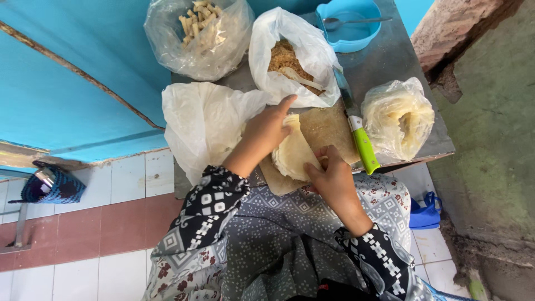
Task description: The person sits at a small table and handles thin pastry sheets. They press a dough ball, cut a sheet with a knife, peel thin wrappers apart one at a time, fold and stack them on the cutting board, and tuck sheets into a plastic bag.
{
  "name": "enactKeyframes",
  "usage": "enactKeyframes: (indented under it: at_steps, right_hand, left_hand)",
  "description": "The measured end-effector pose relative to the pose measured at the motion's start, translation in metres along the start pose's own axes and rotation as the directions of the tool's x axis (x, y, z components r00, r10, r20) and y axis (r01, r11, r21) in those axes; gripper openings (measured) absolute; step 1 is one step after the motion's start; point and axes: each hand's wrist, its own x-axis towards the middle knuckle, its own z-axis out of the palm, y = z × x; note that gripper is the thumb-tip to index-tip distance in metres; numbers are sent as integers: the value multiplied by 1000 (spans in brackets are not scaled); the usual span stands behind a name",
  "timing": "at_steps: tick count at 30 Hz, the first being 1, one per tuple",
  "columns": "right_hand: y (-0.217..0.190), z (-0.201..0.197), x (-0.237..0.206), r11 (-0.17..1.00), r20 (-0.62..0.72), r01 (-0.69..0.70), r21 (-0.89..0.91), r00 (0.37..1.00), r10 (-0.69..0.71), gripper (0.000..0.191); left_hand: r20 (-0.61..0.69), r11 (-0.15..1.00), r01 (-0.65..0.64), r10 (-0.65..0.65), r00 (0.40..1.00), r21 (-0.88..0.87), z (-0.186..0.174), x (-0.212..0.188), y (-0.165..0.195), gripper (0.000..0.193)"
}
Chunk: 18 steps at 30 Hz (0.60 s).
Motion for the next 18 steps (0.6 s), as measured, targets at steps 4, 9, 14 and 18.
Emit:
enactKeyframes:
  at_steps: [4,9,14,18]
  right_hand:
    - [1,-1,-8,920,-80,204,-335,967,-243,37]
    - [3,-11,-7,857,-105,187,-480,958,-268,42]
    - [8,-15,48,753,-23,580,-310,788,-616,29]
    - [13,-12,88,872,-46,488,26,872,-487,25]
  left_hand:
    - [67,978,202,-205,976,54,9,3,-14,45]
    - [151,964,203,-178,972,-170,13,7,-32,51]
    - [67,960,68,-51,996,-272,18,3,-27,54]
    - [256,960,225,-178,950,-166,13,14,-25,56]
